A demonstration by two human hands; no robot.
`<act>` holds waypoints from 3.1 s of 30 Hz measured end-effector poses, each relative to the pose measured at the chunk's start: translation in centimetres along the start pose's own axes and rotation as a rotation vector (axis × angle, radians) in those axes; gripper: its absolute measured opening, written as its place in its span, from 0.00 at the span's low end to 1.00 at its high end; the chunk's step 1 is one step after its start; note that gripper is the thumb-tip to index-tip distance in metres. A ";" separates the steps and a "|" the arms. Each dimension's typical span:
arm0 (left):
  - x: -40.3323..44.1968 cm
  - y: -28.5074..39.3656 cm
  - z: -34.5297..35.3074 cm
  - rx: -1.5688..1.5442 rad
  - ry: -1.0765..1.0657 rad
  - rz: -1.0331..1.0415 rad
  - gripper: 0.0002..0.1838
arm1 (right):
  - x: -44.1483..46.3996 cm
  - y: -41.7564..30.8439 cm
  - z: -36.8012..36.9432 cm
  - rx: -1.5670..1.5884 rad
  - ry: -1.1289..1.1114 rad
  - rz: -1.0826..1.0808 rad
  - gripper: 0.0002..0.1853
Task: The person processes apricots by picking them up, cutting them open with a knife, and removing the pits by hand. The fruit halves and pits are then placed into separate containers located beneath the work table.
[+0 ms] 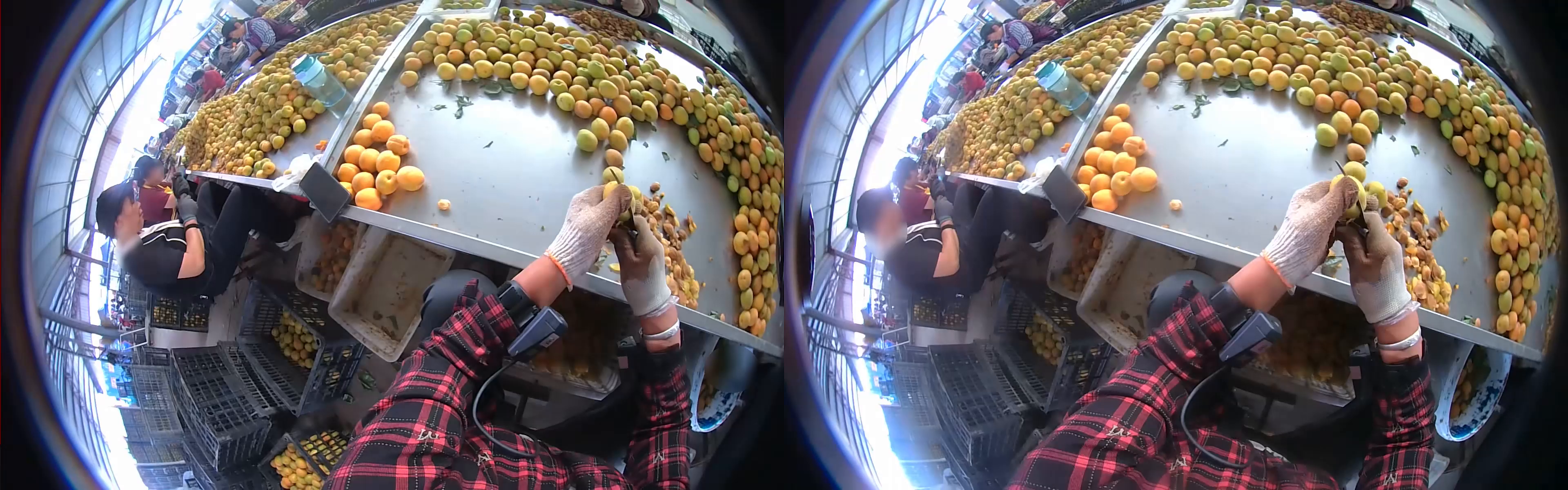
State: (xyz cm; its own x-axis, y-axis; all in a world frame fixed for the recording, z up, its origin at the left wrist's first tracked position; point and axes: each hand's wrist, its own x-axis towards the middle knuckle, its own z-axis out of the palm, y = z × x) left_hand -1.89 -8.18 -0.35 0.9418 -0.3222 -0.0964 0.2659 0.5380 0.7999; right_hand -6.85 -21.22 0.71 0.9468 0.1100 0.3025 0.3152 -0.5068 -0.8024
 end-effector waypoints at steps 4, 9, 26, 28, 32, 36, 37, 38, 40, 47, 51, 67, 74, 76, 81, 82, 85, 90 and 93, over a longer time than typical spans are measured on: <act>-0.9 2.0 -0.6 0.456 -0.069 0.105 0.19 | 0.2 1.4 0.2 0.138 -0.097 0.079 0.07; -1.5 2.4 0.0 0.586 -0.099 0.207 0.23 | -0.2 1.0 -0.3 0.013 -0.127 0.098 0.06; -1.6 1.5 0.5 0.139 -0.128 0.174 0.20 | -0.4 -0.1 -0.3 0.157 0.022 -0.003 0.07; -1.2 0.6 -0.7 0.067 -0.150 0.022 0.20 | -0.4 0.2 -0.1 0.148 0.036 -0.006 0.07; -1.0 0.5 -0.4 0.108 -0.155 -0.068 0.22 | -0.3 -0.2 -0.5 0.114 0.016 0.017 0.06; -1.7 1.8 0.3 0.761 -0.050 0.282 0.24 | -0.1 0.6 -0.7 -0.021 -0.095 0.060 0.06; -1.7 1.6 0.3 0.761 -0.054 0.279 0.24 | -0.3 1.0 -0.6 -0.021 -0.092 0.063 0.06; -1.7 1.4 0.2 0.760 -0.030 0.304 0.24 | -0.4 1.4 -0.3 -0.013 -0.080 0.028 0.07; -1.5 1.4 0.4 0.759 -0.012 0.329 0.25 | -0.4 0.2 -0.5 -0.040 -0.042 0.012 0.07; -0.9 -0.3 -0.8 -0.009 -0.182 -0.075 0.23 | -0.3 0.2 0.0 -0.017 0.106 -0.026 0.07; -1.0 0.3 0.5 0.224 -0.050 0.060 0.19 | -0.2 0.3 0.4 -0.052 0.123 0.025 0.06; -1.7 1.2 0.8 0.108 -0.121 0.091 0.23 | -0.1 0.3 -0.9 0.013 0.098 -0.035 0.10; -2.3 1.3 1.2 0.531 -0.095 0.238 0.29 | -0.5 1.1 -0.5 -0.137 0.014 0.015 0.10; -2.3 1.0 1.3 0.593 -0.104 0.267 0.32 | -0.8 1.4 -0.5 -0.128 0.007 0.003 0.10; -2.0 0.8 2.7 -0.005 -0.040 0.191 0.30 | -0.8 1.2 -0.4 -0.016 0.111 -0.073 0.11; -1.9 0.7 2.5 0.010 -0.026 0.106 0.29 | -0.7 1.5 -0.5 -0.057 0.099 -0.073 0.11; -1.8 0.9 2.6 -0.041 -0.015 0.016 0.26 | -0.5 1.4 -0.9 -0.104 0.065 -0.074 0.11; -1.8 0.5 2.4 0.410 0.010 0.238 0.24 | -0.4 1.8 -0.3 -0.166 -0.043 0.022 0.12; -2.0 0.4 3.2 0.364 0.115 0.169 0.25 | -0.7 2.1 0.7 -0.133 -0.033 -0.186 0.12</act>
State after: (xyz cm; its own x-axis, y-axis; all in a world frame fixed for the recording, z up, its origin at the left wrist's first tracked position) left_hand -4.35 -9.79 2.03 0.9883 -0.1522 0.0052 0.0348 0.2592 0.9652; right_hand -6.81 -21.79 -1.56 0.8754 0.2392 0.4200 0.4754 -0.5828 -0.6590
